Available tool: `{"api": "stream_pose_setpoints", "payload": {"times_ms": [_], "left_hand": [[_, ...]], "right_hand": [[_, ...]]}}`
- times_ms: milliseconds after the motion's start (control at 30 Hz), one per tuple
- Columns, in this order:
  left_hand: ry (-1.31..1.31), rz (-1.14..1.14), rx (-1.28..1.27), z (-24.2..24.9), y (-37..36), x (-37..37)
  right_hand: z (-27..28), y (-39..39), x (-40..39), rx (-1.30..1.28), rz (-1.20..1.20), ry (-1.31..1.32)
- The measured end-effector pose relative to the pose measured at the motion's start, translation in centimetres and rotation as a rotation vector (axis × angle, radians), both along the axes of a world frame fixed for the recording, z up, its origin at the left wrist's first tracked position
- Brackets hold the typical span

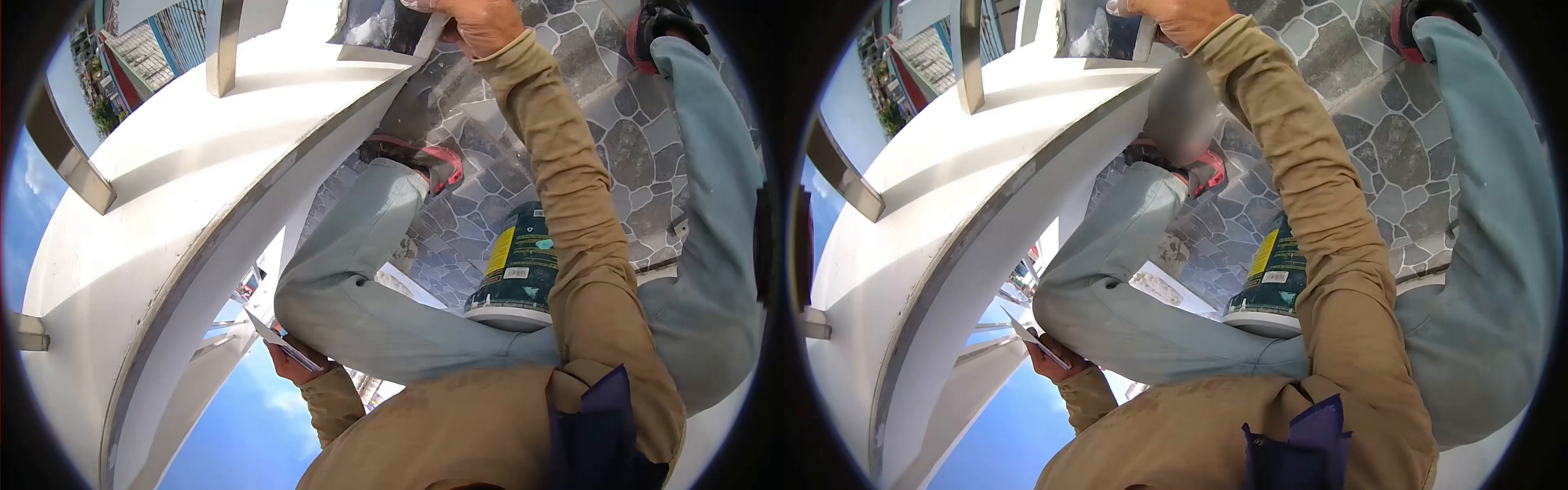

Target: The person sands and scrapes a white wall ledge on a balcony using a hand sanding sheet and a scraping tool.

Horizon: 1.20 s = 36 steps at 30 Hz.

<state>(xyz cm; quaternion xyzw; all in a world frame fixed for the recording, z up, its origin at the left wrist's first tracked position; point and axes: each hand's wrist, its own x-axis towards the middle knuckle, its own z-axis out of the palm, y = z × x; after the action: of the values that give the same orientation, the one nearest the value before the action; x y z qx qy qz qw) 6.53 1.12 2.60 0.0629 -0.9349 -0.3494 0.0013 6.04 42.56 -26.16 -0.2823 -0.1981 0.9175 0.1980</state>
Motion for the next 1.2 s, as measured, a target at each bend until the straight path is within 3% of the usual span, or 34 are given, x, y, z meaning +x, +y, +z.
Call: {"api": "stream_pose_setpoints", "payload": {"times_ms": [67, 133, 167, 233, 267, 367, 433, 467, 567, 733, 833, 900, 933, 967, 1033, 1100, 1200], "left_hand": [[-0.081, 0.036, 0.208, 0.3, -0.9, -0.4], [-0.216, -0.008, 0.46, 0.3, -1.5, -1.0], [-0.224, -0.013, 0.485, 0.2, -1.6, -0.8], [-0.24, -0.022, 0.535, -0.1, 0.6, -0.5], [-0.096, 0.155, 0.441, -0.9, 2.7, -0.6], [-0.072, 0.195, 0.494, -0.2, -2.2, -1.2], [-0.108, 0.219, 0.53, -0.2, -0.7, -1.0], [-0.1, 0.267, 0.537, -0.3, 1.1, -0.8], [-0.211, 0.102, 0.54, 0.4, 0.5, -0.6], [-0.166, 0.174, 0.427, 0.2, 2.7, -0.3], [-0.166, 0.163, 0.389, 0.4, 3.3, -0.3], [-0.197, 0.141, 0.412, 0.4, 3.0, -0.6], [-0.204, 0.139, 0.406, 0.4, 3.0, -0.6], [-0.195, 0.12, 0.368, 0.5, 2.9, -0.5], [-0.189, 0.1, 0.329, 0.2, 4.0, -0.4], [-0.073, 0.213, 0.276, -0.4, 5.6, 0.1], [-0.064, 0.145, 0.155, -0.1, 2.5, -0.6]], "right_hand": [[2.2, 0.9, 0.8, 0.518, -0.044, -0.002], [1.7, 0.4, -0.2, 0.384, -0.159, 0.135], [1.9, 0.3, -0.9, 0.25, -0.268, 0.265], [2.5, 1.2, -0.6, 0.265, -0.278, 0.413], [2.8, 1.2, -0.8, 0.208, -0.288, 0.43], [3.1, 1.0, -0.7, 0.025, -0.298, 0.462], [2.8, 1.0, -0.2, -0.099, -0.301, 0.461], [2.3, 1.3, -0.2, -0.003, -0.225, 0.264], [0.9, 1.5, 0.6, 0.073, -0.158, 0.21], [-0.1, 1.3, 1.2, 0.319, -0.041, 0.101], [-0.8, -0.7, -0.5, 0.161, -0.127, 0.165], [-2.0, -2.8, -1.6, 0.021, -0.014, 0.284], [-0.5, -2.6, -1.0, 0.48, 0.071, 0.038], [-1.7, -4.1, -2.4, 0.618, 0.018, 0.154], [-2.2, -6.5, -4.0, 0.802, -0.25, 0.269], [-1.7, -8.0, -4.4, 0.752, -0.299, 0.345], [-2.3, -7.9, -5.2, 0.88, -0.274, 0.315]]}}
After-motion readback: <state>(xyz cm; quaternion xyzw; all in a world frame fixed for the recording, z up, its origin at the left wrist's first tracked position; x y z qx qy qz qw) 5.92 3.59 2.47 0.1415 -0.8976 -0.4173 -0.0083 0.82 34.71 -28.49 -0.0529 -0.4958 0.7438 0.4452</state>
